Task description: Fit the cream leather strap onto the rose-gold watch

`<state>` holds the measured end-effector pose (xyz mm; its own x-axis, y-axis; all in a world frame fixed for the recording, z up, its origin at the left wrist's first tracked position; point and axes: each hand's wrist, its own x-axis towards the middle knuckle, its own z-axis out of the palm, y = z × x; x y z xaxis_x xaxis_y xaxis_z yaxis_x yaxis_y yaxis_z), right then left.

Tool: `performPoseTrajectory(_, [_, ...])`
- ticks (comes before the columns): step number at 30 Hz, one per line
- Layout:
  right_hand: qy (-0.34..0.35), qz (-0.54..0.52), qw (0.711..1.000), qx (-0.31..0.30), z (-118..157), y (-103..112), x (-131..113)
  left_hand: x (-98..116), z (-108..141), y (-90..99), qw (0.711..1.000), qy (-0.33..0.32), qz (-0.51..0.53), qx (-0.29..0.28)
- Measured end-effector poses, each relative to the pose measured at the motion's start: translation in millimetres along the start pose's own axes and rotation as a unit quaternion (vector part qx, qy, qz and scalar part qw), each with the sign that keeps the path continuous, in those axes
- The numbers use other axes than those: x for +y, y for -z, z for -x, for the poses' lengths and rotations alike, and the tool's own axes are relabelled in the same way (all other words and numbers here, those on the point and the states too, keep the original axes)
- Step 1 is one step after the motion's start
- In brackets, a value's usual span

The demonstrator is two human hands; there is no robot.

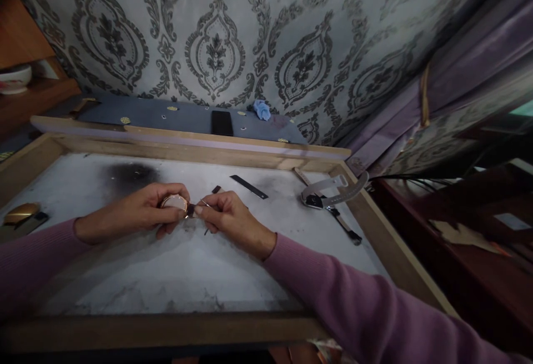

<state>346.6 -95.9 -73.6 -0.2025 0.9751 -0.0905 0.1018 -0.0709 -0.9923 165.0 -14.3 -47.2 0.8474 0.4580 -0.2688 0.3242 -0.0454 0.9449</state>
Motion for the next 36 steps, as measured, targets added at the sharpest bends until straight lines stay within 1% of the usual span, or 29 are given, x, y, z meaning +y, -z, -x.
performPoseTrajectory(7, [0.008,0.008,1.000,-0.004,-0.5,0.2,-2.3,-0.7,-0.9,2.3,0.999,0.003,-0.032,-0.009])
performPoseTrajectory(14, [0.004,0.000,1.000,0.011,1.4,0.9,-7.1,-2.4,-0.7,4.2,0.999,0.003,-0.044,-0.016])
performPoseTrajectory(20, [0.003,-0.003,1.000,0.016,2.7,0.5,-6.6,-0.8,-1.5,4.7,0.999,-0.004,-0.050,-0.004])
performPoseTrajectory(25, [-0.008,-0.019,0.999,0.032,2.6,0.9,-8.6,3.6,-0.2,4.9,0.998,0.007,-0.064,0.009])
performPoseTrajectory(33, [0.004,-0.043,0.998,0.055,2.4,-0.2,-9.6,3.3,-0.5,4.4,0.998,0.000,-0.061,0.003])
performPoseTrajectory(36, [0.008,-0.048,0.998,0.050,2.9,-1.0,-10.3,3.7,-0.3,3.9,0.998,0.002,-0.058,0.001])
